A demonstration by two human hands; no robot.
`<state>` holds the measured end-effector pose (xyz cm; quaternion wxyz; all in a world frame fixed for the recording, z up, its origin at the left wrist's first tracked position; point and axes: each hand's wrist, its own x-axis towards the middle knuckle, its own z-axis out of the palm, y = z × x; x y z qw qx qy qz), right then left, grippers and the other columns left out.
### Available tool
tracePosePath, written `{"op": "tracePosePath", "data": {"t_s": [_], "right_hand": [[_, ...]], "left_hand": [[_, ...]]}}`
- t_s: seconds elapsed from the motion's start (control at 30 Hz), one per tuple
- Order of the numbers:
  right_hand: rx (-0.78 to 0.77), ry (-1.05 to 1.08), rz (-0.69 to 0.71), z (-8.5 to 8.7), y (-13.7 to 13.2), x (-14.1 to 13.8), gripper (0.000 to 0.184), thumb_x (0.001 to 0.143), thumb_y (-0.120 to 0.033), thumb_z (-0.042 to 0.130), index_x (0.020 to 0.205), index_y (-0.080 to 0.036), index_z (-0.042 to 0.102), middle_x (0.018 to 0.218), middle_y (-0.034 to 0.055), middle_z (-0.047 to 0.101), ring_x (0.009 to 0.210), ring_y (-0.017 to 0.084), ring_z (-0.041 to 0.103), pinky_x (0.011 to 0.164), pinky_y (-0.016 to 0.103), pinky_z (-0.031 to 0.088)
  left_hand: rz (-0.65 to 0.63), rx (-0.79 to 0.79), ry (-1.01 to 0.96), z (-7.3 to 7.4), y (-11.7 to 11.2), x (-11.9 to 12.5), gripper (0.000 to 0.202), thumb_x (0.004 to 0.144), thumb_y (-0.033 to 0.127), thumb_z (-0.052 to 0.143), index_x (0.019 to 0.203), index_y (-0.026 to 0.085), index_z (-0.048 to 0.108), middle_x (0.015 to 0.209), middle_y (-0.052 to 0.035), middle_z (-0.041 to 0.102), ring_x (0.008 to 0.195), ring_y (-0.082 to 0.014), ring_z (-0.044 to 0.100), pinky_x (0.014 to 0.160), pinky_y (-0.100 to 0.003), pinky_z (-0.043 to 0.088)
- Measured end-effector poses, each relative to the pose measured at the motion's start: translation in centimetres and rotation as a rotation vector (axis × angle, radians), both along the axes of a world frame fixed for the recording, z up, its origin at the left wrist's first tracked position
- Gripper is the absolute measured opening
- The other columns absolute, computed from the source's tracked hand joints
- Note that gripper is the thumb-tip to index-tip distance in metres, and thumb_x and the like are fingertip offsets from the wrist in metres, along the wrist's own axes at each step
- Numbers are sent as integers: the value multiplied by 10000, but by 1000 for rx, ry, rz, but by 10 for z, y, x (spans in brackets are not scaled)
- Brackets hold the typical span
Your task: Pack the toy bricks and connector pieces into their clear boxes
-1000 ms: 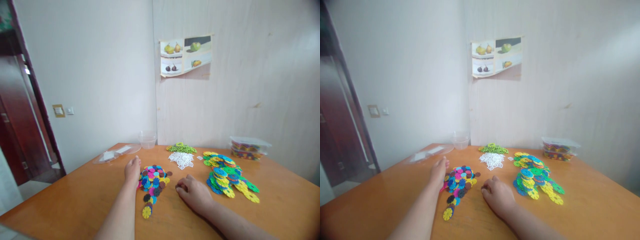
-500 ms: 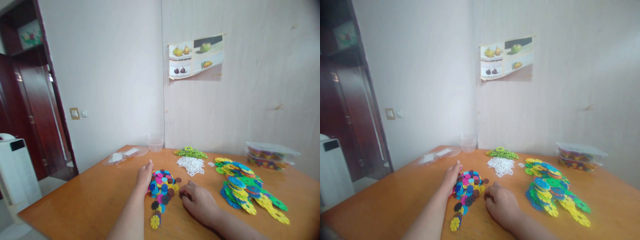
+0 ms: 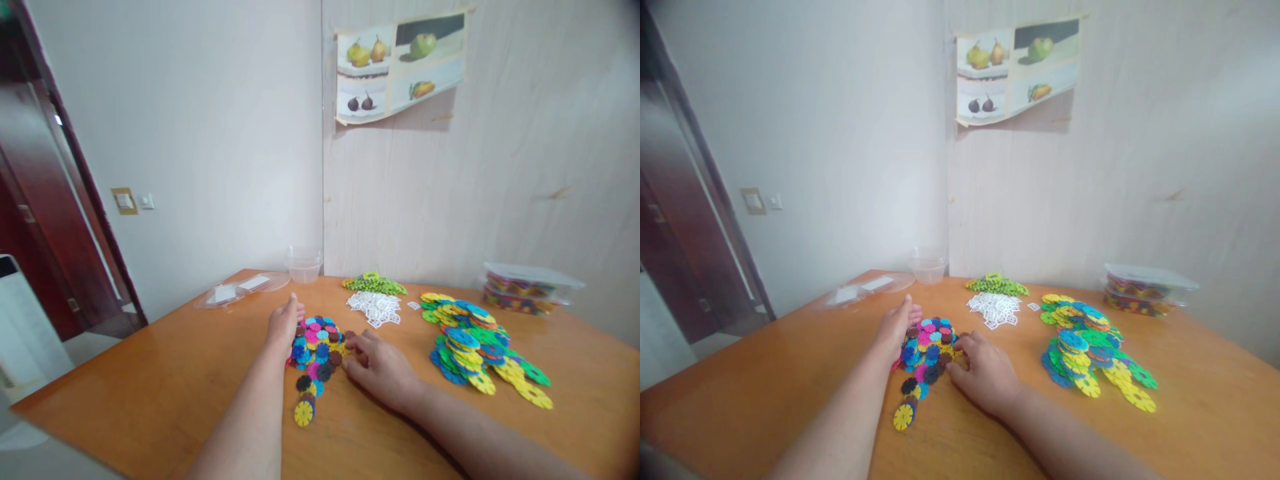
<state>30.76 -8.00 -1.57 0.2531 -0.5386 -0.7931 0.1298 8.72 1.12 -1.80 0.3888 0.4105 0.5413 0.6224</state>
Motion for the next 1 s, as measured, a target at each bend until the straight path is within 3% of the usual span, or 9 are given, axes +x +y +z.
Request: {"op": "tracePosePath", "data": {"t_s": [0.13, 0.43, 0.53, 0.7, 0.83, 1.0], "right_hand": [[39, -9, 16, 1, 2, -16, 278, 801, -402, 620, 1025, -240, 648, 1004, 27, 640, 809, 161, 604, 692, 250, 389], [3, 15, 12, -5, 9, -22, 137, 769, -302, 625, 877, -218, 627, 925, 17, 638, 774, 144, 583, 665, 240, 376], [-99, 81, 2, -3, 14, -16, 126, 744, -268, 640, 850, -207, 611, 844, 9, 650, 729, 135, 579, 623, 226, 384], [-429, 302, 93, 7, 23, 13, 121, 757, -224, 612, 861, -201, 555, 681, -16, 670, 620, 130, 619, 535, 210, 413], [-431, 261, 178, 14, 24, 32, 168, 716, -223, 651, 870, -189, 592, 726, -12, 685, 658, 127, 617, 545, 203, 416], [-403, 145, 273, 9, 20, 36, 193, 677, -176, 641, 869, -193, 627, 777, -26, 659, 664, 106, 565, 556, 194, 402]], "left_hand": [[-21, -6, 6, 1, -1, 4, 625, 765, 701, 542, 820, 98, 693, 919, -214, 741, 872, -277, 718, 831, -402, 541], [-16, -29, -8, 4, -1, 7, 581, 762, 680, 559, 780, 111, 680, 892, -202, 741, 866, -279, 716, 808, -398, 543], [-11, -52, -9, 5, -1, 6, 540, 801, 635, 542, 786, 114, 682, 867, -187, 744, 835, -263, 718, 802, -388, 539], [16, -107, -13, 7, 0, 4, 523, 853, 595, 489, 814, 114, 689, 886, -180, 747, 820, -247, 718, 779, -368, 529], [30, -117, -30, 9, 1, 3, 533, 829, 618, 512, 812, 115, 688, 881, -176, 749, 830, -250, 716, 757, -353, 525], [35, -131, -22, 11, -2, 3, 552, 836, 631, 495, 818, 113, 685, 905, -181, 747, 826, -245, 714, 749, -342, 517]]}}
